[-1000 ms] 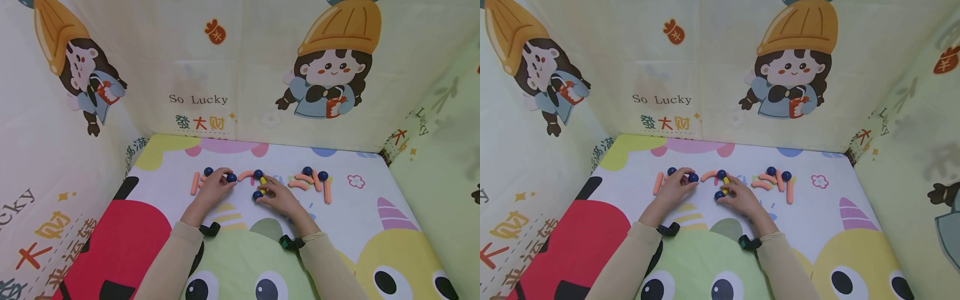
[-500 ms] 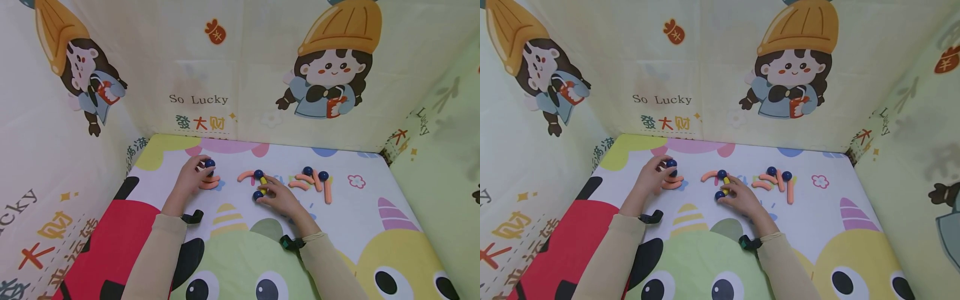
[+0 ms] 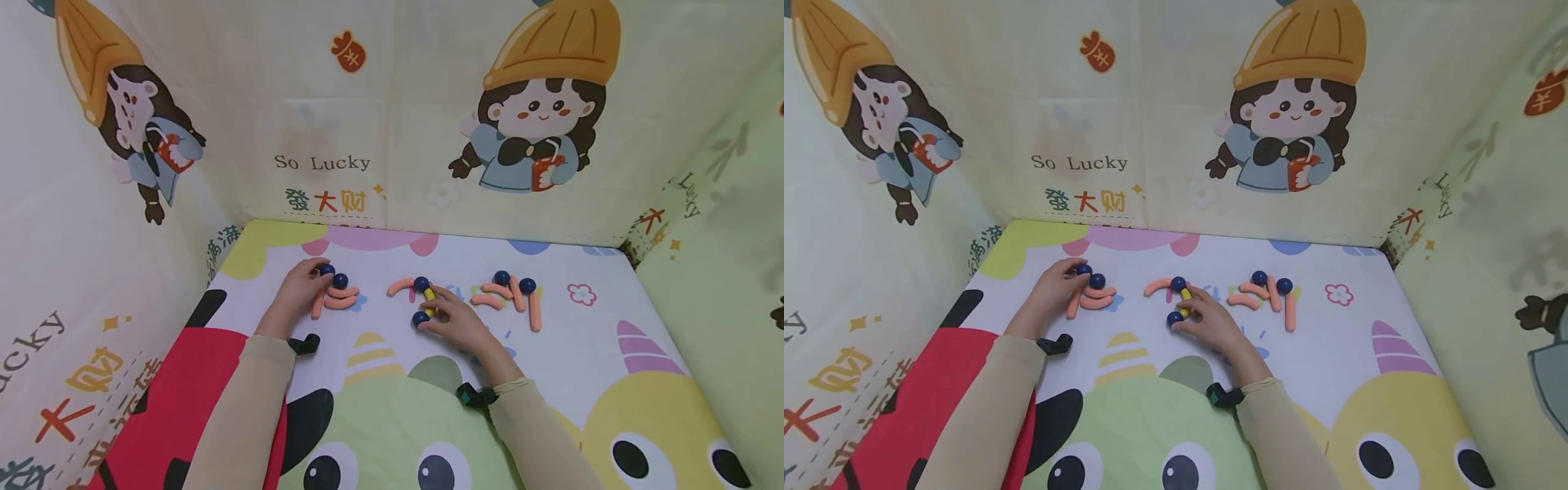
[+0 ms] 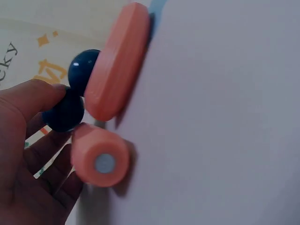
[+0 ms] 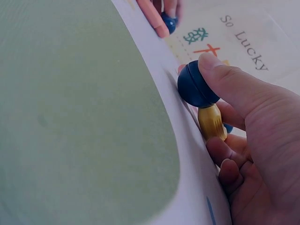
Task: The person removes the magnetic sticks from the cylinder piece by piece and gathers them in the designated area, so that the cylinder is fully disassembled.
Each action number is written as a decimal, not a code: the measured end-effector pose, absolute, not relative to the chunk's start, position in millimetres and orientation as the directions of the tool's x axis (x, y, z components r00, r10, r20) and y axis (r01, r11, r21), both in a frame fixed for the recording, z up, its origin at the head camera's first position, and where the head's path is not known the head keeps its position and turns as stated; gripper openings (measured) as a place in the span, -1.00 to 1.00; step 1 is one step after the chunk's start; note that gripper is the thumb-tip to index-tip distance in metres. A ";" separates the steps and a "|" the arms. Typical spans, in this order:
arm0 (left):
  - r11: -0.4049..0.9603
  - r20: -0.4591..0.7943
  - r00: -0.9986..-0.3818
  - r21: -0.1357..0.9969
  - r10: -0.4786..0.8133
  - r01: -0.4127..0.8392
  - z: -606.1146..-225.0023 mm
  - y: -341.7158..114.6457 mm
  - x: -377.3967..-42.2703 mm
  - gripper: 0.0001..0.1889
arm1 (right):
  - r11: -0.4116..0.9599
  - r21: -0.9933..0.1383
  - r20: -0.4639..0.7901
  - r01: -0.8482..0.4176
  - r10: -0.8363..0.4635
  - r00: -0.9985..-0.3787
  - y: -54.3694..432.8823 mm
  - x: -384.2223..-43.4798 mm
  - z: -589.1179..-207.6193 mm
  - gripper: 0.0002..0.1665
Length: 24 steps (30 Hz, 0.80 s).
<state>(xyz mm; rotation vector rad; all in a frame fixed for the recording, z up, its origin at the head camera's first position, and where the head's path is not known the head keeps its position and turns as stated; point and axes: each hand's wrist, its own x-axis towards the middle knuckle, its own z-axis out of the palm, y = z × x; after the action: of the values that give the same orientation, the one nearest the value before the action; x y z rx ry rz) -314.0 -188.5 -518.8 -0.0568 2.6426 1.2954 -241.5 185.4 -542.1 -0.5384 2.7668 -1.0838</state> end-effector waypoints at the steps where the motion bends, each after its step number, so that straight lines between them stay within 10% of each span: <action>1: 0.619 -0.178 -0.982 0.779 0.064 -0.101 -520.0 -188.1 -313.0 -0.43 | 0.680 -0.678 0.015 -0.281 -0.369 -0.929 185.2 -241.4 -541.8 -0.38; 24: 0.675 -0.175 -0.976 0.736 0.126 -0.045 -524.5 -182.4 -311.0 -0.41 | 0.689 -0.673 -0.002 -0.268 -0.365 -0.931 184.7 -241.3 -539.6 -0.39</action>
<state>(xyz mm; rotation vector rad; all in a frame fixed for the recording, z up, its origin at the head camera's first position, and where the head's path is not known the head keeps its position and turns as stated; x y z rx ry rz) -311.0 -182.4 -524.5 0.0656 2.6774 1.1850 -241.3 184.7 -539.6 -0.5199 2.7607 -1.0681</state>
